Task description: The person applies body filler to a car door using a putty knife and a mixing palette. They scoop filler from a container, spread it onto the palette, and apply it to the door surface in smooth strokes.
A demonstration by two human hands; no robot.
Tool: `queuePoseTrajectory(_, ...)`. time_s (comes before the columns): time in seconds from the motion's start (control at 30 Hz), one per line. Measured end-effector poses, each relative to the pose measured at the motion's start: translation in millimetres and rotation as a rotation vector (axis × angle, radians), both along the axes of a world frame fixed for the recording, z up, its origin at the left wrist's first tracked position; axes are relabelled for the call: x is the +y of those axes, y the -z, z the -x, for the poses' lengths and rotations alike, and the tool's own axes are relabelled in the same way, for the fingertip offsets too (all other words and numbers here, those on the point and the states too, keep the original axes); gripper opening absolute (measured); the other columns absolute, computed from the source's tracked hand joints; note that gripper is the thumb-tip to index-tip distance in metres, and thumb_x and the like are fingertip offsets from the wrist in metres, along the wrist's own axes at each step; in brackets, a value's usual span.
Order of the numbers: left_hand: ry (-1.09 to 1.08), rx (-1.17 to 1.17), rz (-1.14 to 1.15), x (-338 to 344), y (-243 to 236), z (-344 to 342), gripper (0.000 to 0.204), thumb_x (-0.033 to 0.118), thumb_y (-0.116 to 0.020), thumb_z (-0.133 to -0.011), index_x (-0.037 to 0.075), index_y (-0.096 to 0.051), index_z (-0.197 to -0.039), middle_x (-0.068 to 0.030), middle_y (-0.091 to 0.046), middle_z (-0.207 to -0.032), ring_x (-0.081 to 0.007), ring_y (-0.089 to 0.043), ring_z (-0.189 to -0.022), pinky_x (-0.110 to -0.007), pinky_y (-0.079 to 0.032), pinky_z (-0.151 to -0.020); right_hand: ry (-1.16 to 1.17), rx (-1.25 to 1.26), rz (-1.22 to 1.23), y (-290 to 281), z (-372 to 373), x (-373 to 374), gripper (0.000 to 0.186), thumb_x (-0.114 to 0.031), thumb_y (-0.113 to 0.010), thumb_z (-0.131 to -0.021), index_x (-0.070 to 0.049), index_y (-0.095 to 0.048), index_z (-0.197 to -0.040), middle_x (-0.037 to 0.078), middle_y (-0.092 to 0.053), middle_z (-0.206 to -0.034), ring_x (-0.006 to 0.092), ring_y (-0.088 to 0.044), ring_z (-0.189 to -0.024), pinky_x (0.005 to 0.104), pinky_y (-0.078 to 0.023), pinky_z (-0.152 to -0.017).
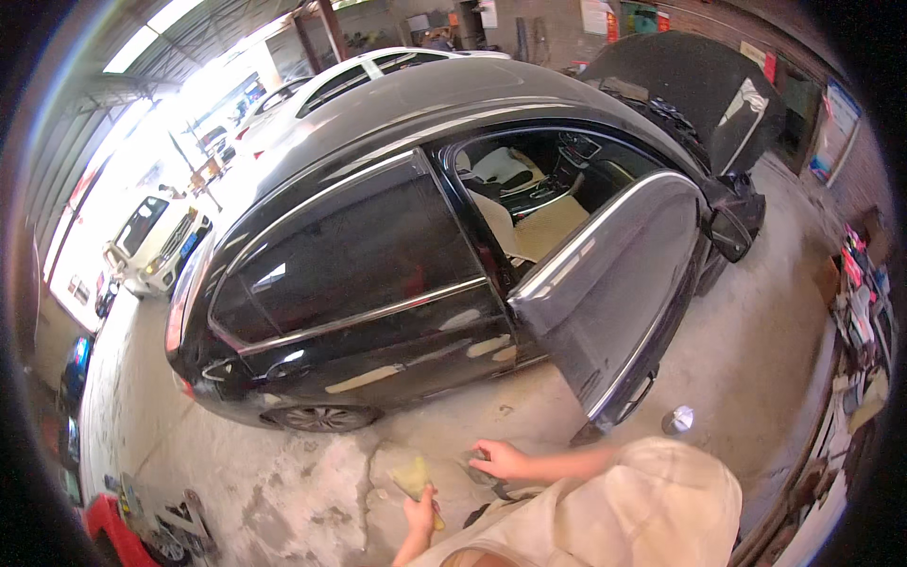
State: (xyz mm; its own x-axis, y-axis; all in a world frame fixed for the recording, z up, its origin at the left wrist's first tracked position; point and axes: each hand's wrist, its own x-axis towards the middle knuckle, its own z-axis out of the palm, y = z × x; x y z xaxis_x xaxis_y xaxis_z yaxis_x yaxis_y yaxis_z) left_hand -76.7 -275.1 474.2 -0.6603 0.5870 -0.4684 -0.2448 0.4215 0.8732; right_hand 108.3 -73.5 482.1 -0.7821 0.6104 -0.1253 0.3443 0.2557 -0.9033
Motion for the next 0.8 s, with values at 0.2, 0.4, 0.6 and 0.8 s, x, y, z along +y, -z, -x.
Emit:
queuePoseTrajectory(0.2, 0.374, 0.060, -0.091, 73.4, -78.0, -64.2, 0.023, 0.025, -0.075, -0.085, 0.005, -0.066, -0.087, 0.0009, -0.059, -0.068, -0.0079, -0.049, -0.054, -0.026, -0.041, -0.052, 0.266, 0.259, 0.201, -88.0, -66.9, 9.5, 0.034, -0.013, -0.077, -0.085, -0.003, -0.057, -0.111, -0.005, -0.057, -0.079, 0.0032, -0.048, -0.065, 0.0214, -0.040, -0.055)
queuePoseTrajectory(0.4, 0.542, -0.023, -0.036, 86.1, -120.0, -109.2, 0.026, 0.026, -0.079, -0.084, 0.005, -0.064, -0.089, 0.0011, -0.059, -0.068, -0.0076, -0.050, -0.055, -0.027, -0.041, -0.052, 0.419, 0.259, 0.230, -111.5, -104.7, 9.6, 0.045, -0.015, -0.077, -0.083, -0.001, -0.053, -0.118, 0.008, -0.060, -0.101, 0.0123, -0.053, -0.084, 0.0286, -0.044, -0.072)
queuePoseTrajectory(0.6, 0.273, -0.134, 0.014, 48.6, -110.0, -99.7, 0.025, 0.021, -0.079, -0.082, 0.006, -0.062, -0.090, 0.0016, -0.056, -0.065, -0.0086, -0.049, -0.053, -0.027, -0.040, -0.050, 0.571, 0.336, -0.871, -120.7, -119.9, 59.1, 0.077, -0.024, -0.073, -0.079, -0.001, -0.034, -0.141, 0.031, -0.026, -0.150, 0.0492, -0.024, -0.140, 0.0608, -0.023, -0.111)
queuePoseTrajectory(0.8, -0.131, -0.414, -0.210, 21.0, -101.4, -82.9, 0.026, 0.010, -0.074, -0.083, 0.007, -0.056, -0.102, 0.0011, -0.054, -0.077, -0.0102, -0.043, -0.053, -0.027, -0.039, -0.049, 0.580, 0.220, -1.163, -90.1, -98.4, 120.1, 0.096, -0.038, -0.075, -0.073, -0.001, -0.024, -0.145, 0.036, -0.012, -0.153, 0.0557, -0.012, -0.142, 0.0701, -0.013, -0.111)
